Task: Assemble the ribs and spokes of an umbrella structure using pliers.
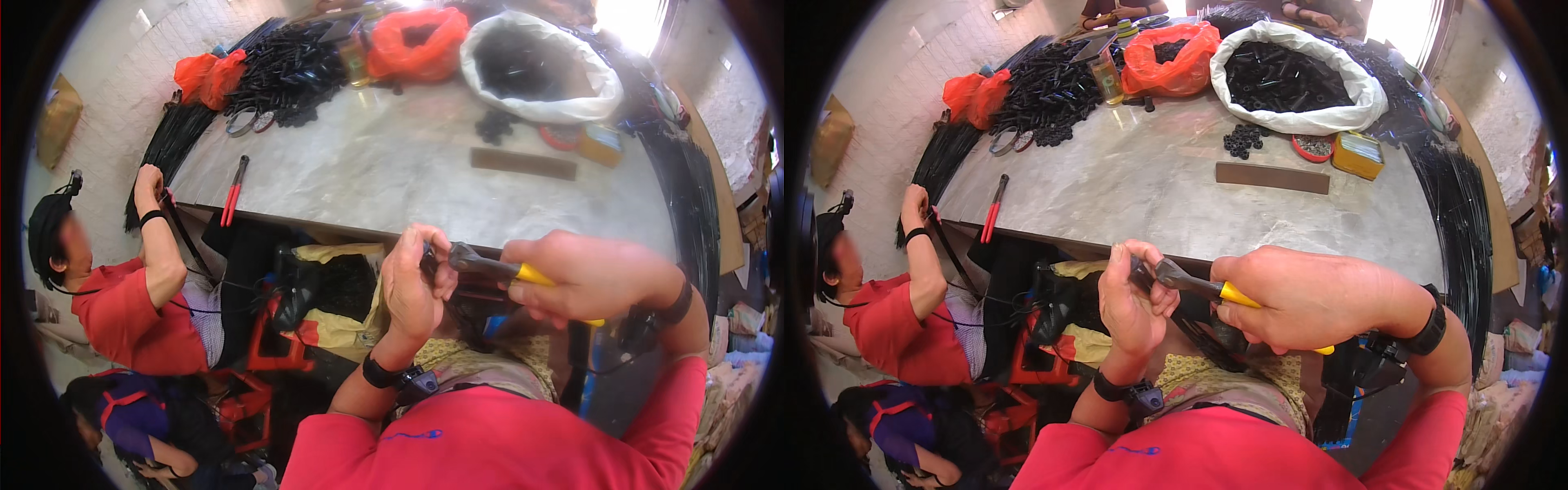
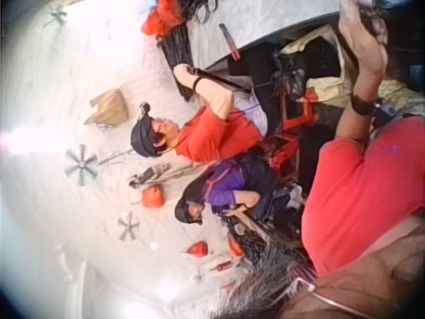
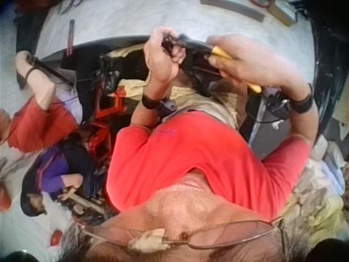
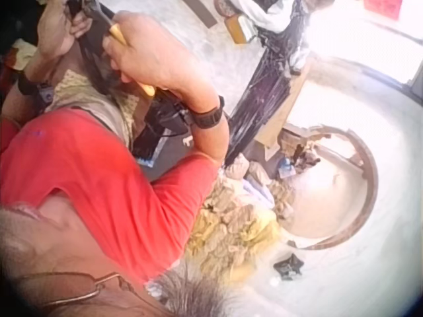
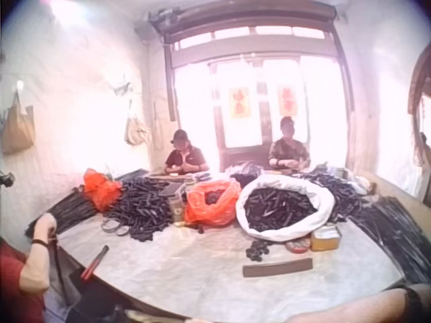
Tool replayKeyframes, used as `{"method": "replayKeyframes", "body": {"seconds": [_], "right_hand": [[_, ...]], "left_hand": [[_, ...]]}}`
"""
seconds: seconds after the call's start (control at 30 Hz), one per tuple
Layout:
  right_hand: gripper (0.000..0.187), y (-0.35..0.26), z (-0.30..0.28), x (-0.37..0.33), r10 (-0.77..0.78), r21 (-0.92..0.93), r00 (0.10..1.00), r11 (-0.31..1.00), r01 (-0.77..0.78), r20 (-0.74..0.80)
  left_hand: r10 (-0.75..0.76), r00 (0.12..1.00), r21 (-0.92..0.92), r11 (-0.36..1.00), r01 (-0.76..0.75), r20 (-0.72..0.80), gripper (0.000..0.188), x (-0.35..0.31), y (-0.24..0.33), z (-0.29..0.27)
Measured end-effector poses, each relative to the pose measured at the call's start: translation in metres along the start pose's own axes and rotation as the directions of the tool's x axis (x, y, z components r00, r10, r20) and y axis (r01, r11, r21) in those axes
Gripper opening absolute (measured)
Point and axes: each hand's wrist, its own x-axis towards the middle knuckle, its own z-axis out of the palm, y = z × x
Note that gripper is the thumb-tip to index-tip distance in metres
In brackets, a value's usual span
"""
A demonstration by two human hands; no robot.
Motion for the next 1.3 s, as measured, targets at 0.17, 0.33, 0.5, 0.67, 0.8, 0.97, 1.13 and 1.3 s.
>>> {"method": "replayKeyframes", "body": {"seconds": [0.17, 0.33, 0.5, 0.67, 0.8, 0.97, 1.13, 1.3], "right_hand": [[0.023, -0.009, 0.0, -0.003, 0.012, -0.028, 1.0, 1.0, -0.012, 0.0], [0.022, -0.016, -0.001, -0.005, 0.031, -0.055, 1.0, 0.998, -0.031, -0.006], [0.024, -0.024, -0.004, -0.009, 0.078, -0.102, 0.997, 0.992, -0.077, 0.003], [0.026, -0.029, -0.005, -0.008, 0.126, -0.081, 0.992, 0.989, -0.125, 0.014], [0.026, -0.034, -0.007, -0.008, 0.176, -0.032, 0.984, 0.984, -0.175, 0.022], [0.022, -0.03, -0.011, -0.002, 0.214, -0.025, 0.976, 0.977, -0.213, 0.043], [0.02, -0.024, -0.009, 0.002, 0.21, -0.027, 0.977, 0.977, -0.209, 0.038], [0.019, -0.024, 0.0, 0.001, 0.192, 0.008, 0.981, 0.981, -0.192, -0.011]], "left_hand": [[0.002, 1.0, 0.02, 1.0, -0.002, 0.012, 0.049, -0.002, -0.001, 0.006], [0.021, 1.0, 0.049, 0.999, -0.022, 0.021, 0.05, -0.005, -0.003, 0.011], [0.045, 0.999, 0.071, 0.997, -0.043, -0.028, 0.05, -0.007, -0.006, 0.018], [0.072, 0.995, 0.078, 0.995, -0.068, -0.061, 0.049, -0.006, -0.01, 0.023], [0.096, 0.989, 0.106, 0.991, -0.084, -0.113, 0.046, -0.004, -0.011, 0.028], [0.061, 0.974, 0.109, 0.993, -0.037, -0.22, 0.044, -0.003, -0.007, 0.037], [0.054, 0.976, 0.094, 0.995, -0.035, -0.212, 0.044, -0.002, -0.008, 0.033], [0.061, 0.987, 0.083, 0.995, -0.049, -0.146, 0.045, 0.001, -0.01, 0.025]]}}
